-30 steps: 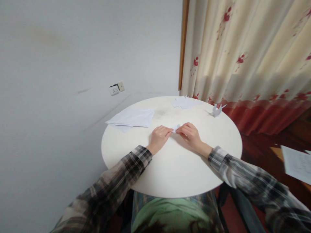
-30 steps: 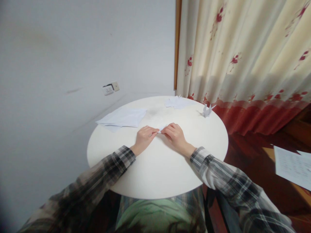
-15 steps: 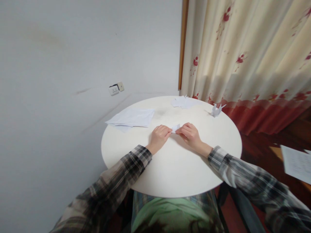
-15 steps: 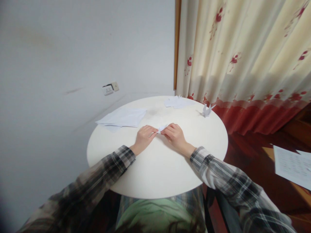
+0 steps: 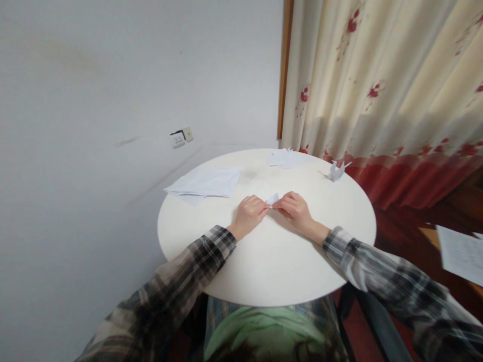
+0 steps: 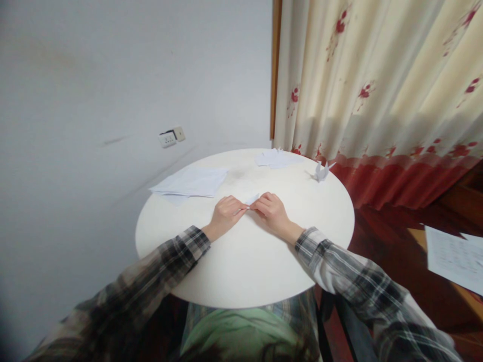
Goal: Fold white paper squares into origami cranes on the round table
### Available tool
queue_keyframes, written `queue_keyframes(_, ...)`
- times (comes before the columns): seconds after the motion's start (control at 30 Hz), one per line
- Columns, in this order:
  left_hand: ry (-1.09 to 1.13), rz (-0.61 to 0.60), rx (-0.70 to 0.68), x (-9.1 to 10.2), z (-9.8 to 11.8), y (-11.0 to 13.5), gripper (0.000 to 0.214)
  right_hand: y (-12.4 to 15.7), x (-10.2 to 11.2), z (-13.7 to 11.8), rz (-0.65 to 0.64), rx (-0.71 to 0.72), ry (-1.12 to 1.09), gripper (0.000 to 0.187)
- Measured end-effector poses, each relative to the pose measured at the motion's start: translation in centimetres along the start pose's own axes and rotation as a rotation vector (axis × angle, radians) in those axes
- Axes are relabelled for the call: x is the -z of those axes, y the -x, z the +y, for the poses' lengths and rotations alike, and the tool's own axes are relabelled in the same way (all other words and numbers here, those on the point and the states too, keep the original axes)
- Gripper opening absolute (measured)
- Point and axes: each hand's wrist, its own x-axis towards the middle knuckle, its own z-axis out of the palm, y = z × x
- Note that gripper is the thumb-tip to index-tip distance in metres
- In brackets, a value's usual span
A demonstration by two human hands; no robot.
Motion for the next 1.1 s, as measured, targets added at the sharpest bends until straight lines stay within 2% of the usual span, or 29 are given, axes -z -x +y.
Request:
queue_keyframes(0.4,-0.027,-0.040,-0.009,0.04,0.09,-0.14,0.016,-0.38,0.23,-0.19,-0.046,0.007,-0.035,0.014)
queue_keyframes(0.6,0.064,-0.036,0.059,0.09,0.25,-0.24,0.008,-0.02,0.00,0.09,-0.019,0.000,-0.057,0.015)
queue_keyframes(0.73,0.115,-0.020,0.095,0.16,0.09,-0.32,0.011,-0.11,0.12,0.00,0.003,0.008,-0.061,0.015)
queue_keyframes(0.87,0.090,-0.006,0.069,-0.13,-0.32,-0.02,0.003,-0.21,0.19,-0.14,-0.004,0.035,-0.058,0.014)
queue_keyframes(1.1,0.015,-0.012,0.023,-0.31,-0.10,0.16,0.006,-0.25,0.23,-0.17,-0.017,0.097,-0.021,0.015)
